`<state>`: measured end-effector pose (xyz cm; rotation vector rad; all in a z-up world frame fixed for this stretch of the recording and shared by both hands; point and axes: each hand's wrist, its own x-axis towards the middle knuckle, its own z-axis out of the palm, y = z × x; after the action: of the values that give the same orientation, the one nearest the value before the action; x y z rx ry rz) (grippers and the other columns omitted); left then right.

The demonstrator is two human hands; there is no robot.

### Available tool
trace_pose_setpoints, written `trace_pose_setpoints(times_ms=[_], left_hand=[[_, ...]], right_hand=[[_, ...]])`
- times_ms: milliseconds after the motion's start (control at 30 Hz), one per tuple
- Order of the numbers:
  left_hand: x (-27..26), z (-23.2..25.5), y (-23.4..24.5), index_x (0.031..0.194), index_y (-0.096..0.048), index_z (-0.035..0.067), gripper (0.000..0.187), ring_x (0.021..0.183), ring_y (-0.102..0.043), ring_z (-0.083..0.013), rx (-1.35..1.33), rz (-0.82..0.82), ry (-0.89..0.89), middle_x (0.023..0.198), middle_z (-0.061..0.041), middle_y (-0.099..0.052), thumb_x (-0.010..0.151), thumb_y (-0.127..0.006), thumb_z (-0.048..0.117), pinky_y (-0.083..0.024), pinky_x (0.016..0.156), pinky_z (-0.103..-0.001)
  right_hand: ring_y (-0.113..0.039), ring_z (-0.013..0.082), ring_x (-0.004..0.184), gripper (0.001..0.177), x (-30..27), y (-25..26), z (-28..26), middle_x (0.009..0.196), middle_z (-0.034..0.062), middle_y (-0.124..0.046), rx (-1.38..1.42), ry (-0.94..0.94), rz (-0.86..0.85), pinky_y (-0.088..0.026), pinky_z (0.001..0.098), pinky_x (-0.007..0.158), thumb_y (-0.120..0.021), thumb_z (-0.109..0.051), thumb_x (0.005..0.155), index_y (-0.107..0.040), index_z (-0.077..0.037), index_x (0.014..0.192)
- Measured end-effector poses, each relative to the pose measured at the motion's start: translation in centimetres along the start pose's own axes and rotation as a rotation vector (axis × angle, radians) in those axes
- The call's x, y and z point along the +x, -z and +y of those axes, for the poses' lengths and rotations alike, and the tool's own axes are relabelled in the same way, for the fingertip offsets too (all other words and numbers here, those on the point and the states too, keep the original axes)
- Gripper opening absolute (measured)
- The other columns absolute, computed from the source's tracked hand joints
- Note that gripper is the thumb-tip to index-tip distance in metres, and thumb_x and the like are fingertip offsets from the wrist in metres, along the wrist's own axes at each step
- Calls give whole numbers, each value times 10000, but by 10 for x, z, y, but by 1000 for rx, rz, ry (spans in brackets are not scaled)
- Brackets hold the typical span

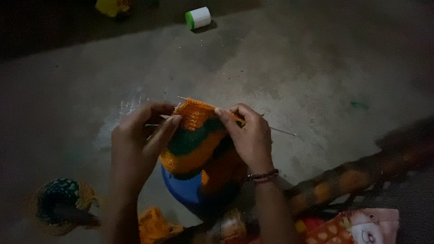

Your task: The person knits a multicolored fabric using two knitting needles and orange and green yarn. They repeatedly insert the needle into stitches, wrap the yarn, and pull loops through to extend the fabric.

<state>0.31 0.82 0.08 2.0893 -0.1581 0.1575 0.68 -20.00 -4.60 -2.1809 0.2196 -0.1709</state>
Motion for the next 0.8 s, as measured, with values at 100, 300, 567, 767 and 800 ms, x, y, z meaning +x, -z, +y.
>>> trace_pose_setpoints(times_ms=[100,300,567,767,800], left_hand=[[-2,-2,1,1132,-738,43,290,865,-777,-186,-148,-7,89,976,-100,-775,938,-672,249,-635,700,-284],[-3,-3,6,1093,-734,24,318,756,-701,-134,-186,17,69,897,-93,-739,959,-664,304,-535,595,-221],[-2,-3,12,1092,-747,33,293,671,-715,-165,-154,-51,136,835,-122,-747,915,-679,257,-604,570,-290],[2,-5,21,1084,-764,55,302,704,-765,-187,-100,-178,225,874,-126,-788,889,-680,270,-636,592,-317],[3,-5,22,1083,-770,62,307,709,-773,-193,-101,-208,257,891,-127,-801,883,-681,277,-636,589,-324]], right_hand=[[-564,80,555,393,1,2,1,627,-22,-623,34,-5,-30,-465,275,522,-677,-480,926,-712,-103,823],[-624,148,740,411,2,5,6,821,63,-679,101,160,-90,-513,312,660,-651,-453,973,-747,-54,949],[-697,193,861,394,1,9,3,969,73,-723,-12,162,-122,-562,344,723,-666,-434,931,-768,-71,1046],[-688,192,915,371,2,11,7,975,71,-712,-90,245,-127,-553,348,781,-686,-410,929,-766,-77,1072],[-687,189,916,372,3,12,8,974,68,-710,-102,244,-139,-554,347,780,-686,-411,929,-761,-78,1077]])
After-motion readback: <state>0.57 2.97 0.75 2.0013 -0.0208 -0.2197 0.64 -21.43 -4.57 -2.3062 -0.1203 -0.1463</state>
